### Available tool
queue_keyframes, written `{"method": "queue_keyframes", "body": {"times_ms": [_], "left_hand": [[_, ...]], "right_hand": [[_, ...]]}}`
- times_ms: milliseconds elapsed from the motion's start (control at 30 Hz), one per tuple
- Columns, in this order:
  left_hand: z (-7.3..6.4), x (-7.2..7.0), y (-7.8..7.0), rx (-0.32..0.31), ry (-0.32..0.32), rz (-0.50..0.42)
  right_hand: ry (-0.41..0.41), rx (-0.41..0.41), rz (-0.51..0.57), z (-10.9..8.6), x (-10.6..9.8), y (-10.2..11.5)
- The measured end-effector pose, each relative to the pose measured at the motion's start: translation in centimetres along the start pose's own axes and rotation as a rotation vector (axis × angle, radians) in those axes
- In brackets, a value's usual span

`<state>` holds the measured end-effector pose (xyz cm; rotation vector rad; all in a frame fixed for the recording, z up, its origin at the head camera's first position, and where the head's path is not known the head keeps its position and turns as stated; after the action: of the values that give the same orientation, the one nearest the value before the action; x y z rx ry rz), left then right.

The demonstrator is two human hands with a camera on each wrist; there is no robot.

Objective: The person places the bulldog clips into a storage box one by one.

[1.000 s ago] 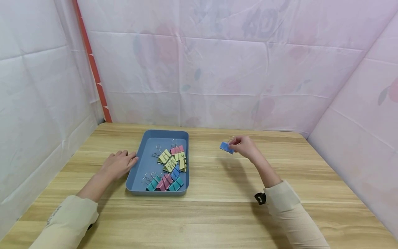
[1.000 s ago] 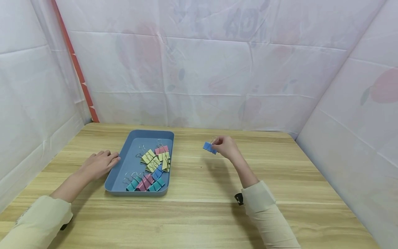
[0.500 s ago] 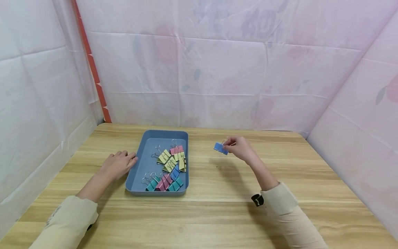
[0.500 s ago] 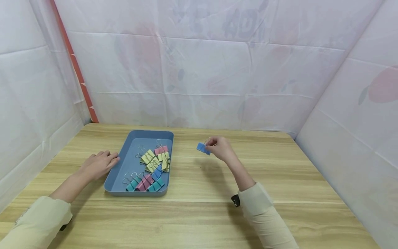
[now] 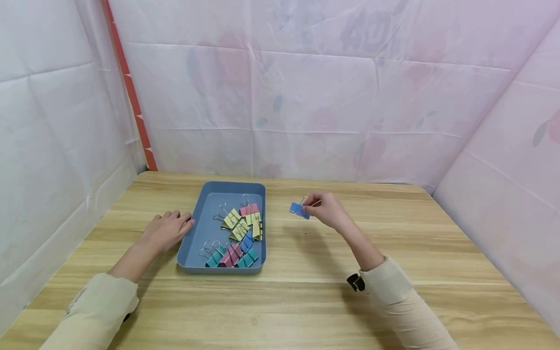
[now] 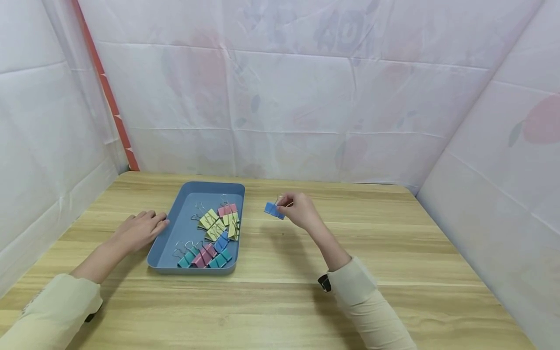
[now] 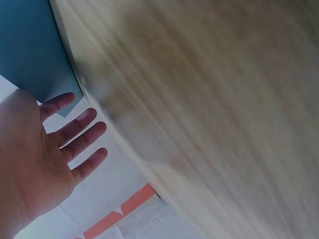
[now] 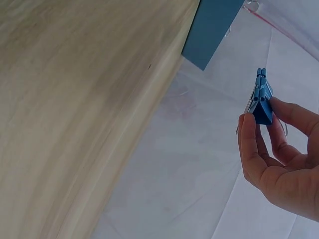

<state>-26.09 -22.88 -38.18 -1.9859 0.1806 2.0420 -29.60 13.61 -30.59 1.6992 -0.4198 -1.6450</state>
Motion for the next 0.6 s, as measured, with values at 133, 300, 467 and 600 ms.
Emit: {"method": "queue_keyframes", "body": {"times_ms": [133,300,467,600], "left_hand": [[0.1,0.0,0.1,0.0,0.004,-0.004],[0.0,-0.1,0.0,-0.001,0.004,-0.005],[0.0,-0.2,-0.1,-0.004,0.005,-0.01],[-0.1,-0.2,-0.1,-0.006,-0.004,-0.013]], "right_hand": [[0.007,0.005,-0.004,0.0,0.5,0.4],[0.002,-0.016,0.013,0.1,1.0,0.9],[-0.006,-0.047,0.036,0.0,1.6,1.4],[-0.005,-0.062,0.041,0.0,2.0,1.8]]}}
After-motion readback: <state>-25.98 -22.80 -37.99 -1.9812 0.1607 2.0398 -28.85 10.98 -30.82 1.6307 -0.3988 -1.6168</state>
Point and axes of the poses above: each hand's wrist, its own z-axis towards the middle knuckle, its own x-axis out of the palm, y = z × x, the point moved 5 cm from there along z, towards the middle knuckle, and after that the axes turned 3 degrees about x, right-handed, at the moved point
